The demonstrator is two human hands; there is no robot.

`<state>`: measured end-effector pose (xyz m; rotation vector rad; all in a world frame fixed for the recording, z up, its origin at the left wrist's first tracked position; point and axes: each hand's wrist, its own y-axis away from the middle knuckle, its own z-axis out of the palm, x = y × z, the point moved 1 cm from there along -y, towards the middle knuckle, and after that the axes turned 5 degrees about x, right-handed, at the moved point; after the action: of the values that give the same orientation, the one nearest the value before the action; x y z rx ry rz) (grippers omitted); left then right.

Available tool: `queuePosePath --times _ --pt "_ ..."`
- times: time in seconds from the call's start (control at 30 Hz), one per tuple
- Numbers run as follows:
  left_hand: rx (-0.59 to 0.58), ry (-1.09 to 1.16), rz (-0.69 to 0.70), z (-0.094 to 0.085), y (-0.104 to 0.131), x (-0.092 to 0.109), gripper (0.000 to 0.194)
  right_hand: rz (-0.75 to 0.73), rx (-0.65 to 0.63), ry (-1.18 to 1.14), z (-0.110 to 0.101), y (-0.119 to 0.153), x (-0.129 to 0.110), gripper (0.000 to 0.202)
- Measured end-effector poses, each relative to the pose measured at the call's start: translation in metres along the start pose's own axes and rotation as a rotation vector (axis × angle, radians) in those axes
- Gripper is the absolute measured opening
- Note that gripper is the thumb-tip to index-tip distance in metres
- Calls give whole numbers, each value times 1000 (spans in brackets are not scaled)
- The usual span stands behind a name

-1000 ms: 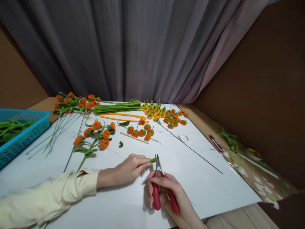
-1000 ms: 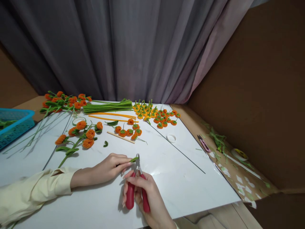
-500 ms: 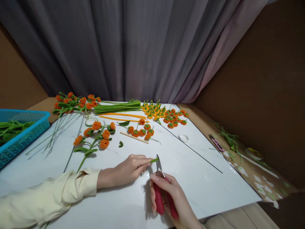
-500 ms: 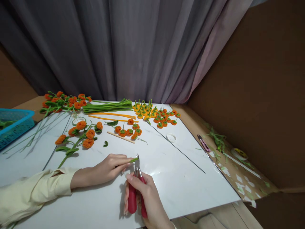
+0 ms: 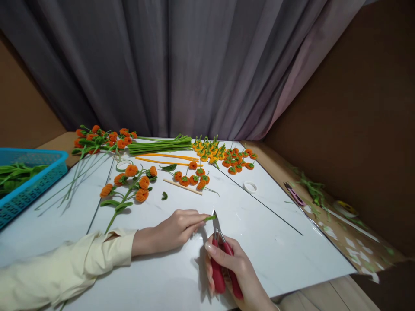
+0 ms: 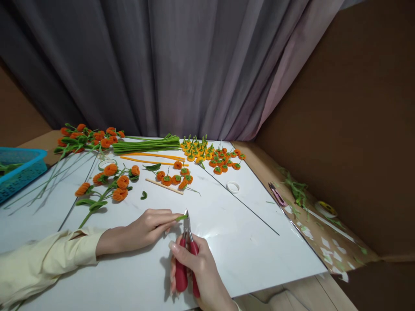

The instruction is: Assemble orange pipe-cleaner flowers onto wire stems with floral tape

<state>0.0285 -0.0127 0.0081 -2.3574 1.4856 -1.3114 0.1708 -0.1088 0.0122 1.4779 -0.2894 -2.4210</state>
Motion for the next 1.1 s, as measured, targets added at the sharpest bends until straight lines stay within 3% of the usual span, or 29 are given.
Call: queuePosePath --times 0.27,0.47,0.7,1.1 --pt "21 -37 9 0 0 -3 32 17 -98 -133 -2 -3 -2 11" --pt "65 -43 15 -2 -2 -3 28 42 -159 -209 -3 -1 -3 32" --pt "78 -44 21 -3 -4 -2 27 39 -151 -153 -1 -3 -2 15" --pt "72 -68 40 -4 -4 -2 29 43 -39 -70 -2 -5 -2 30"
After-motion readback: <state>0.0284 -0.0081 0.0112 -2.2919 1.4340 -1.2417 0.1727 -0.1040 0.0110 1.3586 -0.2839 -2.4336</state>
